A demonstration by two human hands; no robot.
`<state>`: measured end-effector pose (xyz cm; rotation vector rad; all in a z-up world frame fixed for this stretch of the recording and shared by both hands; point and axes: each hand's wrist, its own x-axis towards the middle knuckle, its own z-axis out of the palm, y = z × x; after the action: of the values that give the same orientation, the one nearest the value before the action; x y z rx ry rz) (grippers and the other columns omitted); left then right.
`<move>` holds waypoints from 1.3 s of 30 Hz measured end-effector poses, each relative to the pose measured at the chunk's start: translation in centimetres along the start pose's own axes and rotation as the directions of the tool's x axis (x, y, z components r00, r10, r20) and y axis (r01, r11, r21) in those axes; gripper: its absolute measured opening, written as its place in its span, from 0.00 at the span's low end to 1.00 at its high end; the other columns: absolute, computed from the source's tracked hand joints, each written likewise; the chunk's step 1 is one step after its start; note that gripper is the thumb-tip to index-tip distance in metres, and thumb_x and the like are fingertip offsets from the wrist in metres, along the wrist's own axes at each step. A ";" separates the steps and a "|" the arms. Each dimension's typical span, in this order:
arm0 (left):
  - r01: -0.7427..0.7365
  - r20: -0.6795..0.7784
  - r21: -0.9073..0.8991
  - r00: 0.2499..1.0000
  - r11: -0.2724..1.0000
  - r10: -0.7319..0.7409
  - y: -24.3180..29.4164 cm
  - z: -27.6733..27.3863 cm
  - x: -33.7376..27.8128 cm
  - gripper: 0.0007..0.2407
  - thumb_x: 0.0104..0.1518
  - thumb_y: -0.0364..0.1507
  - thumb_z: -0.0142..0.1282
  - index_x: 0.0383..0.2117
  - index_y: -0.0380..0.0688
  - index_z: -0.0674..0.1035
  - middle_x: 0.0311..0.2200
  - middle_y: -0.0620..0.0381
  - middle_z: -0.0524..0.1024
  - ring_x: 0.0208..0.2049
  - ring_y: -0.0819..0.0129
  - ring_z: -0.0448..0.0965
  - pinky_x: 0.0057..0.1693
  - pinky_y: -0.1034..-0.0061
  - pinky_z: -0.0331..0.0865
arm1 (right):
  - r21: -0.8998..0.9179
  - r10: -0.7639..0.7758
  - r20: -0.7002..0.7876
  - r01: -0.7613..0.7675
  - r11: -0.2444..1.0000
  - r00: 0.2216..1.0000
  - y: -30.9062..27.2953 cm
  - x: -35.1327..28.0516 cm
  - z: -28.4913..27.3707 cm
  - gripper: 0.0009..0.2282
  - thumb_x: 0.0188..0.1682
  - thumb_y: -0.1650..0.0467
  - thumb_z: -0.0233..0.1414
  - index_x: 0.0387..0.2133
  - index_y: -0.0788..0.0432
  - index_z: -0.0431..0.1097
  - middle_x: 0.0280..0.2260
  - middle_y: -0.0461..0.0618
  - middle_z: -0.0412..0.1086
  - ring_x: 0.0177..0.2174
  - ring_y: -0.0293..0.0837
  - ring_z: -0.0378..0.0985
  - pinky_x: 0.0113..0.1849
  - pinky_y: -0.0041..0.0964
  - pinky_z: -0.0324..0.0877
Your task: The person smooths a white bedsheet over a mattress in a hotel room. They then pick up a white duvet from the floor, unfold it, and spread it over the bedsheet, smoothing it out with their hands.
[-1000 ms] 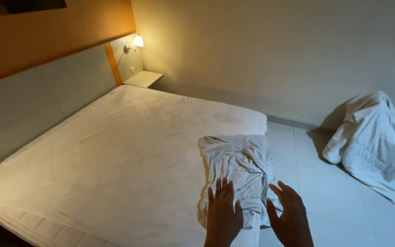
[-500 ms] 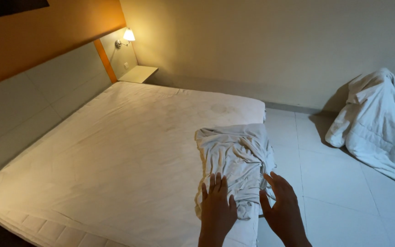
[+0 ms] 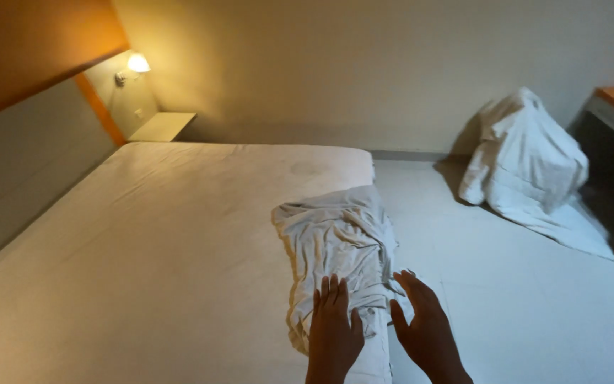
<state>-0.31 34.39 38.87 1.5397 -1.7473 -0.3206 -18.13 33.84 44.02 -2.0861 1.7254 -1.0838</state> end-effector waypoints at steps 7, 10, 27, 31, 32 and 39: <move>-0.104 0.096 -0.014 0.990 0.994 0.105 -2.6 -1.0 0.6 0.27 0.56 0.29 0.51 0.63 0.29 0.64 0.67 0.32 0.58 0.71 0.41 0.50 0.72 0.51 0.39 | 0.000 0.065 -0.095 -0.065 0.998 0.993 -1.6 -2.0 1.5 0.21 0.46 0.69 0.56 0.56 0.57 0.68 0.56 0.57 0.70 0.57 0.55 0.70 0.56 0.46 0.64; -0.161 0.131 -0.021 0.978 0.987 0.162 -3.6 -0.9 0.8 0.28 0.56 0.29 0.52 0.63 0.28 0.63 0.67 0.32 0.57 0.71 0.41 0.49 0.71 0.51 0.38 | -0.011 0.091 -0.134 -0.093 0.996 0.987 -1.9 -3.0 2.4 0.21 0.46 0.69 0.56 0.54 0.59 0.69 0.54 0.58 0.71 0.56 0.55 0.71 0.56 0.46 0.65; -0.282 0.426 -0.123 0.851 0.952 0.307 0.5 2.3 -0.7 0.28 0.58 0.30 0.51 0.65 0.29 0.60 0.69 0.35 0.53 0.73 0.44 0.41 0.72 0.48 0.32 | -0.195 0.262 -0.206 -0.302 0.933 0.943 -1.5 -9.0 -0.2 0.23 0.47 0.69 0.56 0.59 0.55 0.67 0.57 0.55 0.69 0.60 0.53 0.65 0.59 0.49 0.60; -0.324 0.407 -0.119 0.847 0.939 0.344 1.3 3.2 -0.8 0.29 0.57 0.31 0.51 0.64 0.29 0.60 0.69 0.35 0.53 0.73 0.42 0.41 0.72 0.46 0.32 | -0.176 0.261 -0.216 -0.301 0.937 0.941 -0.8 -9.2 -1.0 0.23 0.48 0.69 0.55 0.59 0.56 0.67 0.58 0.55 0.68 0.61 0.53 0.65 0.60 0.51 0.58; -0.319 0.416 -0.116 0.844 0.941 0.338 1.3 3.3 -0.8 0.29 0.56 0.31 0.52 0.64 0.30 0.60 0.69 0.35 0.52 0.73 0.42 0.41 0.72 0.46 0.32 | -0.178 0.236 -0.210 -0.274 0.945 0.949 -0.4 -9.4 -1.0 0.23 0.48 0.70 0.55 0.59 0.57 0.67 0.58 0.56 0.68 0.62 0.53 0.64 0.60 0.52 0.58; -0.278 0.515 -0.064 0.814 0.958 0.270 0.5 4.9 -2.1 0.30 0.58 0.33 0.50 0.66 0.32 0.57 0.71 0.36 0.48 0.74 0.42 0.36 0.71 0.43 0.30 | -0.146 0.271 -0.158 -0.293 0.945 0.950 1.9 -10.9 -0.2 0.23 0.49 0.69 0.55 0.60 0.55 0.67 0.58 0.55 0.68 0.62 0.51 0.64 0.61 0.50 0.57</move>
<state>-4.02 35.02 35.13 1.2488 -2.3666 -0.6226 -20.03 43.40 38.73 -1.8101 2.1710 -1.0452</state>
